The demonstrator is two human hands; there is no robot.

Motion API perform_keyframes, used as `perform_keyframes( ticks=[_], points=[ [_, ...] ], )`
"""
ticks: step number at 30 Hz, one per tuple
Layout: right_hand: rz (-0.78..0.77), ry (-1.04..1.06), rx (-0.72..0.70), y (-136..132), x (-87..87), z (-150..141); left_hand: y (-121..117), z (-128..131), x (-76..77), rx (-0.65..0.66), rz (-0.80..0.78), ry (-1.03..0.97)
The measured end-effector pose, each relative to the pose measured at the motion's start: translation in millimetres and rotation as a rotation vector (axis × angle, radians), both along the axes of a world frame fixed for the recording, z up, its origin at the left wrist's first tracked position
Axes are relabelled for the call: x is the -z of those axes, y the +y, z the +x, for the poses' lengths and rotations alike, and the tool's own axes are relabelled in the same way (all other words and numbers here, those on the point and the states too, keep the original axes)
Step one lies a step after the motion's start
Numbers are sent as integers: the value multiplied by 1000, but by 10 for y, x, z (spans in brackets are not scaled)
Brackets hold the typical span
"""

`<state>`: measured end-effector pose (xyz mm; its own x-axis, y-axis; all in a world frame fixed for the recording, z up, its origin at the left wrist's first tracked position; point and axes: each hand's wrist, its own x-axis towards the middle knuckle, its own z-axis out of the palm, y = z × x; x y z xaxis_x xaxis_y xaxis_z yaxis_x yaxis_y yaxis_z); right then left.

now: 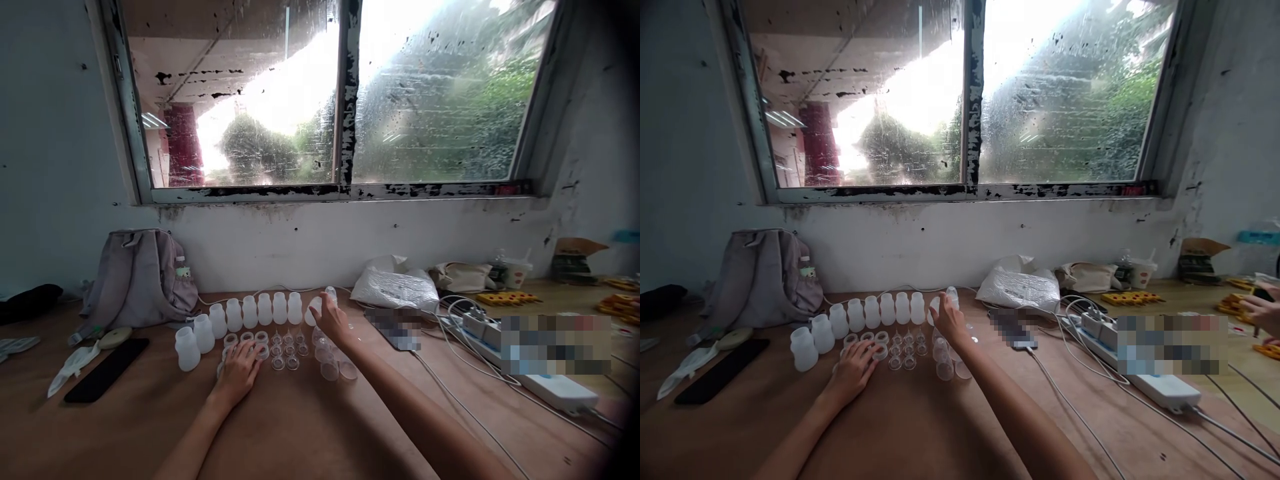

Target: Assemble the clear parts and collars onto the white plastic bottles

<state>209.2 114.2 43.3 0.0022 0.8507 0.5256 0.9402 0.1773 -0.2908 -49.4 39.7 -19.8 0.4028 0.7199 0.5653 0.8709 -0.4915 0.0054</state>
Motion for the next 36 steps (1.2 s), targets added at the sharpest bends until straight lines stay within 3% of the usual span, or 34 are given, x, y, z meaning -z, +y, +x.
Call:
perform_keyframes(
  ticks=[7, 10, 13, 15, 18, 22, 30, 34, 36],
  points=[
    [295, 2, -114, -557, 207, 153, -355, 215, -150, 174, 241, 12],
    [338, 55, -339, -951, 361, 138, -522, 452, -231, 188, 323, -20],
    [365, 120, -653, -1340, 419, 60, -582, 662, -276, 246, 290, -80],
    [288, 137, -718, -1524, 375, 14, -580, 723, -273, 267, 252, -92],
    [70, 120, -707, -1652, 278, 0, -580, 696, -247, 254, 206, -20],
    [-47, 103, -729, -1664, 266, 74, -647, 619, -239, 274, 73, 43],
    [-30, 46, -787, -1719, 366, 228, -807, 695, -428, 319, -324, 21],
    [59, -5, -893, -1693, 297, 457, -830, 448, -537, 414, -575, -55],
    [87, 60, -770, -1611, 252, 654, -823, 230, -558, 313, -631, -131]
  ],
)
